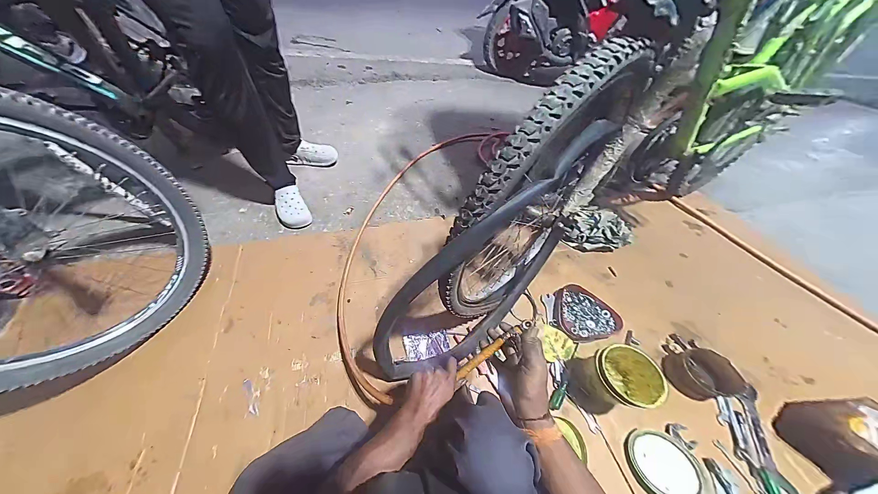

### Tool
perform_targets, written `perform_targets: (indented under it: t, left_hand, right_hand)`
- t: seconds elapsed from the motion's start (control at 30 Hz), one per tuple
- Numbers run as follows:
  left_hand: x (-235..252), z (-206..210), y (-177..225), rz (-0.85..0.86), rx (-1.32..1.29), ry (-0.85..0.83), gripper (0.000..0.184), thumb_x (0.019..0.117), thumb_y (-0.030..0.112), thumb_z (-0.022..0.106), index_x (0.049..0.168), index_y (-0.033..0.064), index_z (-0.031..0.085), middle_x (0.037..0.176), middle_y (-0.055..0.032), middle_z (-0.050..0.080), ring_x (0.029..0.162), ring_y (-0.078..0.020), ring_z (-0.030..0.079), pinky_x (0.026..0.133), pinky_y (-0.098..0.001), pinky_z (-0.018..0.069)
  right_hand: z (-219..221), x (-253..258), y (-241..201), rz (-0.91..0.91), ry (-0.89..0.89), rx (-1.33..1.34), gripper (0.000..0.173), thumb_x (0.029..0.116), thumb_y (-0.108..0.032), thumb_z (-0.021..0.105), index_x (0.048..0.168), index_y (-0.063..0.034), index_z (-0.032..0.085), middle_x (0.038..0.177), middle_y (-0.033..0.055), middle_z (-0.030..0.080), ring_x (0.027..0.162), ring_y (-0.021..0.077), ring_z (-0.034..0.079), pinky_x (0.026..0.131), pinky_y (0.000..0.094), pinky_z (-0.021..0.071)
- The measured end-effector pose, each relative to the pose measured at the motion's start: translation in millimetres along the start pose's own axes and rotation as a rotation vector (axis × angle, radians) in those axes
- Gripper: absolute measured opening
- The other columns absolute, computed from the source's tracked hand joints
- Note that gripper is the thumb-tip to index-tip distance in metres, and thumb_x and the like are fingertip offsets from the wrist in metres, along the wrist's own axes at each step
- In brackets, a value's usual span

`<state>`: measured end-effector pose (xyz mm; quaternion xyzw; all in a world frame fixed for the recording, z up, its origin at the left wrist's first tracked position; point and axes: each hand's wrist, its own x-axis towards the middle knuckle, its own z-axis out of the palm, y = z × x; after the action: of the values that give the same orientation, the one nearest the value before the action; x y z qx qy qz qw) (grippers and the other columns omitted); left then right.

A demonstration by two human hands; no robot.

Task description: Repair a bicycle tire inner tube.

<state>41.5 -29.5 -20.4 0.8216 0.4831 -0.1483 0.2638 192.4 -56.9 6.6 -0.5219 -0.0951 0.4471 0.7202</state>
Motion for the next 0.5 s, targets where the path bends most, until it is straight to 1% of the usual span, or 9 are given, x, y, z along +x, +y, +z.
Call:
perform_targets:
  t: [0.03,0.1,0.17,0.27,0.33,0.4,0.43,0.47,0.5]
  left_hand:
    - [7.7,9.1,1.8,0.009,0.007,-0.041,0.045,0.1107,0.032,0.038,0.148,0.0075,0.047,0.104,-0.0278,0.070,0.098,-0.0491,0.069,0.080,-0.0628,0.0546]
    - [17.7,33.0,0.4,0.051,0.025,-0.083,0.043,0.1108,0.025,0.035,0.148,0.0055,0.045,0.107,-0.0295,0.069,0.099,-0.0503,0.068,0.080,-0.0632,0.0543]
    - [20.3,50.0,-2.2,0.071,0.034,-0.128,0.041,0.1103,0.021,0.032,0.146,0.0043,0.045,0.112,-0.0297,0.067,0.100,-0.0495,0.068,0.082,-0.0625,0.0549]
    - [17.2,52.8,-2.9,0.081,0.050,-0.212,0.045,0.1104,0.019,0.030,0.153,0.0047,0.038,0.120,-0.0318,0.065,0.104,-0.0509,0.067,0.084,-0.0633,0.0539]
    - [15.9,53.3,-6.4,0.082,0.044,-0.234,0.046,0.1107,0.018,0.030,0.154,0.0035,0.037,0.119,-0.0322,0.065,0.105,-0.0513,0.066,0.086,-0.0634,0.0533]
    - [15.9,53.9,-9.8,0.077,0.027,-0.253,0.048,0.1108,0.020,0.031,0.155,0.0038,0.035,0.119,-0.0319,0.065,0.105,-0.0512,0.066,0.087,-0.0638,0.0529]
    - [15.4,53.1,-11.0,0.079,0.021,-0.252,0.048,0.1108,0.021,0.031,0.155,0.0039,0.035,0.118,-0.0311,0.066,0.105,-0.0503,0.067,0.086,-0.0634,0.0533]
    - [14.6,53.1,-12.8,0.097,0.002,-0.222,0.046,0.1103,0.022,0.032,0.152,0.0045,0.039,0.114,-0.0290,0.068,0.102,-0.0482,0.068,0.085,-0.0620,0.0542]
    - [13.2,55.3,-16.6,0.134,-0.049,-0.161,0.044,0.1093,0.023,0.035,0.147,0.0042,0.047,0.109,-0.0268,0.070,0.100,-0.0456,0.070,0.084,-0.0603,0.0551]
  right_hand:
    - [-10.1,7.3,4.5,0.024,0.062,-0.052,0.046,0.1112,-0.043,0.034,0.135,-0.0048,0.043,0.114,0.0152,0.067,0.100,0.0293,0.071,0.082,0.0486,0.0613]
    - [-32.3,20.0,14.8,0.079,0.184,-0.208,0.043,0.1100,-0.042,0.041,0.120,-0.0014,0.053,0.100,0.0139,0.067,0.092,0.0262,0.069,0.076,0.0480,0.0604]
    - [-55.7,26.5,25.1,0.145,0.265,-0.360,0.046,0.1091,-0.042,0.045,0.115,0.0009,0.059,0.096,0.0141,0.067,0.087,0.0251,0.068,0.073,0.0476,0.0588]
    - [-81.2,27.0,40.0,0.181,0.324,-0.479,0.041,0.1096,-0.037,0.046,0.105,0.0009,0.062,0.089,0.0130,0.064,0.077,0.0232,0.066,0.067,0.0451,0.0593]
    - [-86.7,26.2,46.3,0.182,0.321,-0.532,0.042,0.1104,-0.036,0.044,0.100,0.0005,0.063,0.083,0.0109,0.062,0.072,0.0211,0.065,0.065,0.0426,0.0590]
    - [-88.5,28.3,49.8,0.180,0.278,-0.510,0.044,0.1111,-0.035,0.041,0.100,0.0005,0.063,0.081,0.0102,0.063,0.071,0.0208,0.066,0.065,0.0412,0.0596]
    - [-89.9,30.9,49.9,0.164,0.225,-0.459,0.045,0.1118,-0.034,0.038,0.104,0.0010,0.064,0.084,0.0111,0.067,0.074,0.0212,0.069,0.067,0.0409,0.0608]
    - [-92.6,34.4,48.7,0.121,0.143,-0.389,0.046,0.1126,-0.032,0.033,0.112,0.0025,0.064,0.091,0.0135,0.072,0.082,0.0230,0.072,0.073,0.0417,0.0620]
    - [-95.1,37.7,45.3,0.055,0.032,-0.315,0.047,0.1127,-0.029,0.029,0.117,0.0040,0.062,0.098,0.0159,0.074,0.089,0.0249,0.073,0.079,0.0429,0.0620]
